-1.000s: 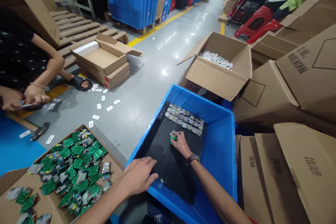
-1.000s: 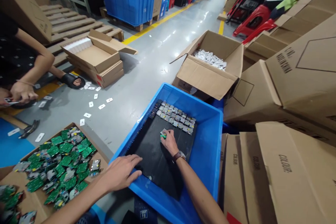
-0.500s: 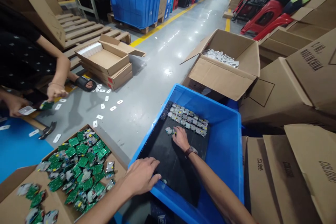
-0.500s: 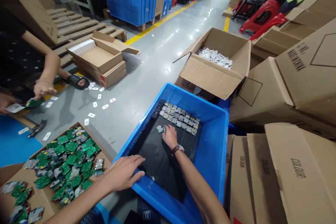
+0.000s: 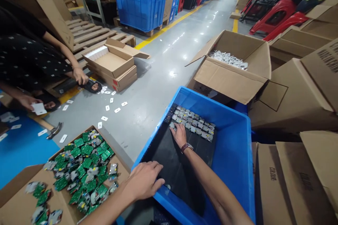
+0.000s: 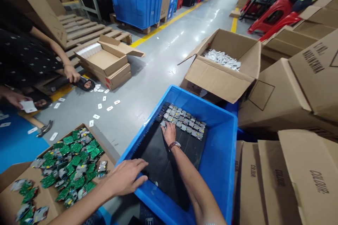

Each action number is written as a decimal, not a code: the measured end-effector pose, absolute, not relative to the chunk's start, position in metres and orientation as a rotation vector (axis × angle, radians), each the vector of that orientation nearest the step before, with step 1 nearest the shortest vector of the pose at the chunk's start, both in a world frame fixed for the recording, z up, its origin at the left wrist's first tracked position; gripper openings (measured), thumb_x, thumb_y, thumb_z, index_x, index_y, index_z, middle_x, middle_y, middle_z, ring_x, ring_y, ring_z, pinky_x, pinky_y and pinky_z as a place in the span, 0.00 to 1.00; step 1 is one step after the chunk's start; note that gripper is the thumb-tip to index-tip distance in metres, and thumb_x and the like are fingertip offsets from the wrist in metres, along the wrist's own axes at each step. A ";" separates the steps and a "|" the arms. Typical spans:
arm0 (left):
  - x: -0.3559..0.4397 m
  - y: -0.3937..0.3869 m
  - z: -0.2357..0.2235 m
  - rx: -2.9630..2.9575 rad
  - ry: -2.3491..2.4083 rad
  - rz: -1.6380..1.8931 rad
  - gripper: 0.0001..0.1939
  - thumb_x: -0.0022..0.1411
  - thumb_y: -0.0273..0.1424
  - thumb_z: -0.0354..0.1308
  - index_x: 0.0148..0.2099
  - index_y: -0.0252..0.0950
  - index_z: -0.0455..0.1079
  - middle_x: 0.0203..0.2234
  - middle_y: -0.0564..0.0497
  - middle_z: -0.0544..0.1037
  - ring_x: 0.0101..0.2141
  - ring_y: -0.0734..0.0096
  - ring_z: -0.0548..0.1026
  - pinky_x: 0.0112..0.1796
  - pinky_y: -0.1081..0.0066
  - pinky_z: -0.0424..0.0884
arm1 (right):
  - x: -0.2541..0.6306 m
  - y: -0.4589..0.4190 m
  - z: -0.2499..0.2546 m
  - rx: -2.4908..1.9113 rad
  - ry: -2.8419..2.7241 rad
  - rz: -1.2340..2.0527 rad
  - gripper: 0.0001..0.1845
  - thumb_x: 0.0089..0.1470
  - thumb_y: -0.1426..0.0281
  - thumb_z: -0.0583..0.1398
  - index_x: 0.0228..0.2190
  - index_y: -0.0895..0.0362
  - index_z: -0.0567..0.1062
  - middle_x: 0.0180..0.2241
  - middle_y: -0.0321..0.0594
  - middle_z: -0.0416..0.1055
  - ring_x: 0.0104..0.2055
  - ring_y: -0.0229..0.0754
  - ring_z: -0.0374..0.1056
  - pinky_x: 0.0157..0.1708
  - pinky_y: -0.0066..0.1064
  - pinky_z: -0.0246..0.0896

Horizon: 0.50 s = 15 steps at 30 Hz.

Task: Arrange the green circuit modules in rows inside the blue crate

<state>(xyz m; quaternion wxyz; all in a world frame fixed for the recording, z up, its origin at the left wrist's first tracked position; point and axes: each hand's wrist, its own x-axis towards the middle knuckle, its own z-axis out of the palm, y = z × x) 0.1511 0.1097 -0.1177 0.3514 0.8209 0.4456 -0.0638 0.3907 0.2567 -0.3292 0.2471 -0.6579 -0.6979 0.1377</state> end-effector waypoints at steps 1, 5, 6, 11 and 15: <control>0.151 0.110 -0.118 2.124 1.156 -0.160 0.22 0.70 0.40 0.47 0.60 0.37 0.68 0.54 0.41 0.76 0.51 0.51 0.77 0.50 0.58 0.73 | 0.390 0.258 -0.330 -1.779 -1.881 0.369 0.24 0.62 0.58 0.55 0.52 0.59 0.74 0.47 0.53 0.71 0.51 0.53 0.63 0.54 0.46 0.60; 0.151 0.109 -0.118 2.118 1.164 -0.121 0.22 0.71 0.40 0.47 0.60 0.36 0.69 0.53 0.41 0.77 0.51 0.51 0.76 0.51 0.57 0.73 | 0.396 0.251 -0.334 -1.797 -1.835 0.331 0.27 0.59 0.56 0.58 0.54 0.60 0.71 0.51 0.53 0.68 0.54 0.55 0.61 0.57 0.48 0.58; 0.151 0.109 -0.118 2.116 1.165 -0.118 0.22 0.71 0.40 0.47 0.60 0.36 0.69 0.53 0.40 0.77 0.51 0.50 0.76 0.51 0.57 0.73 | 0.398 0.247 -0.335 -1.812 -1.831 0.329 0.27 0.58 0.57 0.57 0.54 0.59 0.71 0.50 0.53 0.69 0.54 0.55 0.61 0.57 0.48 0.58; 0.151 0.108 -0.118 2.102 1.173 -0.106 0.22 0.70 0.40 0.48 0.59 0.37 0.69 0.53 0.40 0.76 0.51 0.50 0.77 0.50 0.57 0.73 | 0.403 0.245 -0.338 -1.823 -1.792 0.367 0.23 0.59 0.59 0.55 0.51 0.59 0.72 0.47 0.52 0.70 0.50 0.55 0.63 0.54 0.48 0.60; 0.151 0.108 -0.119 2.093 1.171 -0.105 0.22 0.70 0.40 0.48 0.60 0.38 0.69 0.52 0.41 0.77 0.52 0.50 0.76 0.51 0.57 0.73 | 0.396 0.253 -0.337 -1.819 -1.774 0.383 0.22 0.55 0.67 0.54 0.51 0.60 0.72 0.47 0.52 0.69 0.52 0.55 0.62 0.55 0.50 0.58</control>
